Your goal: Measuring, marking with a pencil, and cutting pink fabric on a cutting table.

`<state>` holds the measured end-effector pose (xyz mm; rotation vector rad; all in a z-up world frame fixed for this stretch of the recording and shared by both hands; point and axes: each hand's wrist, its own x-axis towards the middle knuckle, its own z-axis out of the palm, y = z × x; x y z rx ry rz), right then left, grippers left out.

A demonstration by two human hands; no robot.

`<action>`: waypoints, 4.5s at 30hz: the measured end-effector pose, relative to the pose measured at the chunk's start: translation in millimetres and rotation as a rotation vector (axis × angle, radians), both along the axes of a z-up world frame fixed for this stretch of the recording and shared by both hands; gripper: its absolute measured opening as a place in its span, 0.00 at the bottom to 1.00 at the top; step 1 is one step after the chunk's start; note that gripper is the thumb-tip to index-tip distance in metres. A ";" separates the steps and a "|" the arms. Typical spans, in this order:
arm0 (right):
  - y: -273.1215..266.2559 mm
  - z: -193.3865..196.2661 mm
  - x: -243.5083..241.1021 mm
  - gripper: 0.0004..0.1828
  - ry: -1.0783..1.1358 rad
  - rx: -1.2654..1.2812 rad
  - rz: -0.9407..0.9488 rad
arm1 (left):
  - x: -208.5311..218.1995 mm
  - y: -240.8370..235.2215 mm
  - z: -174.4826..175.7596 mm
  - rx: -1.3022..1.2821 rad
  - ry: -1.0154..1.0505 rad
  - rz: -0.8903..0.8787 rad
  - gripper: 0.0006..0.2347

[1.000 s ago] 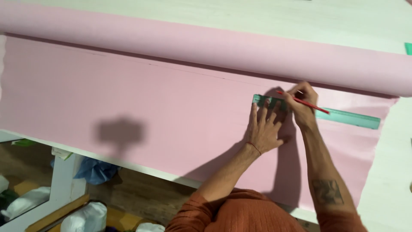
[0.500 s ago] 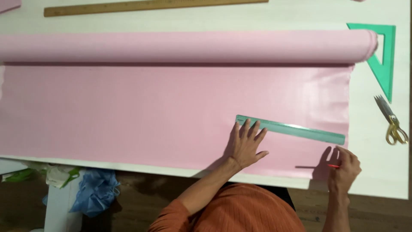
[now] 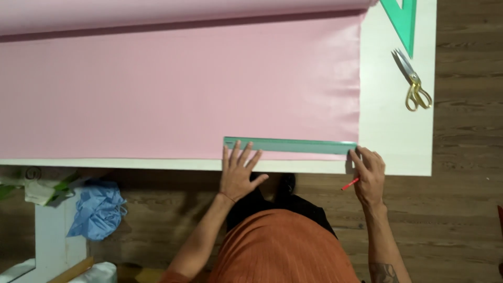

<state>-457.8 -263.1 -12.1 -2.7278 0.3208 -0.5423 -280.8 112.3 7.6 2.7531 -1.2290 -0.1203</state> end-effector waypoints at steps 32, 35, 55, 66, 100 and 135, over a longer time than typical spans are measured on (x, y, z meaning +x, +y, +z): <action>-15.8 15.3 -8.2 0.18 -0.071 0.155 0.074 | -23.3 -5.3 -32.1 0.085 -0.117 0.026 0.37; -16.6 13.4 -8.9 0.18 -0.069 0.163 0.072 | -22.9 -6.0 -33.0 0.066 -0.110 0.029 0.37; -16.5 21.9 -8.3 0.21 -0.066 0.139 0.098 | -23.7 -9.6 -23.2 0.027 -0.079 0.039 0.36; -14.6 22.2 -8.9 0.20 -0.067 0.137 0.085 | -22.5 -13.4 -15.6 0.025 -0.081 0.033 0.37; 191.4 11.3 259.8 0.11 0.380 1.146 0.622 | 2.6 -12.6 46.4 0.256 0.184 -0.067 0.38; 192.2 -5.4 255.8 0.15 0.174 1.396 0.349 | -16.4 19.4 -29.5 -0.043 0.037 -0.021 0.34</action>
